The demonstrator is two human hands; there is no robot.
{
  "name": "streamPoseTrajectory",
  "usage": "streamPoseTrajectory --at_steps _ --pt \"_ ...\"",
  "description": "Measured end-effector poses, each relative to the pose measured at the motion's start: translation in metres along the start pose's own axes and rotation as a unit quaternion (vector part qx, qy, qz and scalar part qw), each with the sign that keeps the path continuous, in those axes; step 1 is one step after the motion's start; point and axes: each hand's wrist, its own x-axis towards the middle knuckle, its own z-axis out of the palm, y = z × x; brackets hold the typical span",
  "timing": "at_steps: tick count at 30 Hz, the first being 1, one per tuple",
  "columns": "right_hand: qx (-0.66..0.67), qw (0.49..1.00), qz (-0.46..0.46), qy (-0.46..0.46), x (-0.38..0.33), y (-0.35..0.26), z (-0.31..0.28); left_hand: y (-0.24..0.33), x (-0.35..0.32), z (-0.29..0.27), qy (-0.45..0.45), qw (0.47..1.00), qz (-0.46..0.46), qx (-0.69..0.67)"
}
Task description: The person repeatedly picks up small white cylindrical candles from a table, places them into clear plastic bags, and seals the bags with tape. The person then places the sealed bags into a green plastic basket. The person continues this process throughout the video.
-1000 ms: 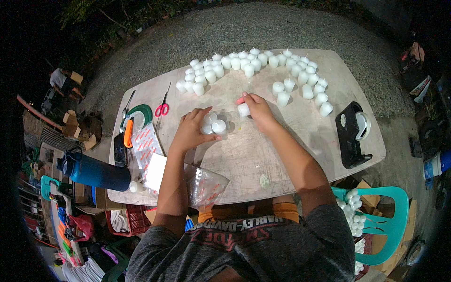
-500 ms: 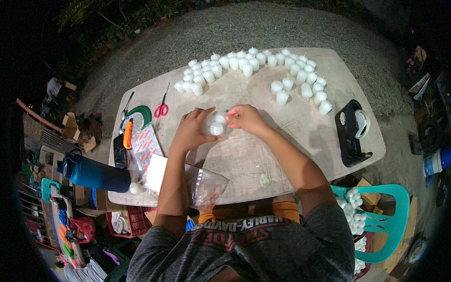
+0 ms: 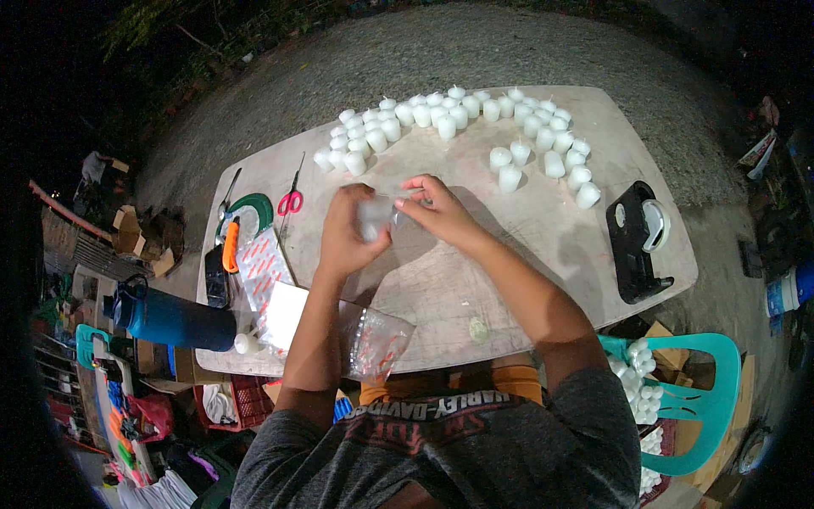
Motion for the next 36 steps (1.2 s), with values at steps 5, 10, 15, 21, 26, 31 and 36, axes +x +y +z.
streamPoseTrajectory --at_steps 5,10,15,21,26,31,36 --pt "0.275 0.961 0.003 -0.023 -0.011 -0.016 0.023 -0.001 -0.007 0.040 0.118 0.975 0.023 -0.190" --pt "0.261 0.964 0.042 0.018 -0.009 -0.022 0.022 0.019 -0.006 0.048 0.092 0.959 -0.043 -0.263" --pt "0.314 0.944 0.071 0.071 -0.008 -0.021 0.030 0.012 -0.008 0.049 0.101 0.984 -0.007 -0.149" --pt "0.301 0.947 0.059 0.100 -0.005 -0.012 0.038 0.008 -0.012 0.056 0.132 0.974 -0.013 -0.186" --pt "0.403 0.913 0.044 0.033 -0.007 -0.016 0.026 -0.002 -0.014 0.055 0.140 0.963 -0.042 -0.227" --pt "0.255 0.967 -0.019 -0.004 -0.010 -0.024 0.023 0.017 -0.006 0.038 0.166 0.925 -0.092 -0.328" --pt "0.177 0.982 -0.056 0.031 -0.005 -0.015 0.018 0.005 -0.013 0.036 0.070 0.926 -0.170 -0.328"
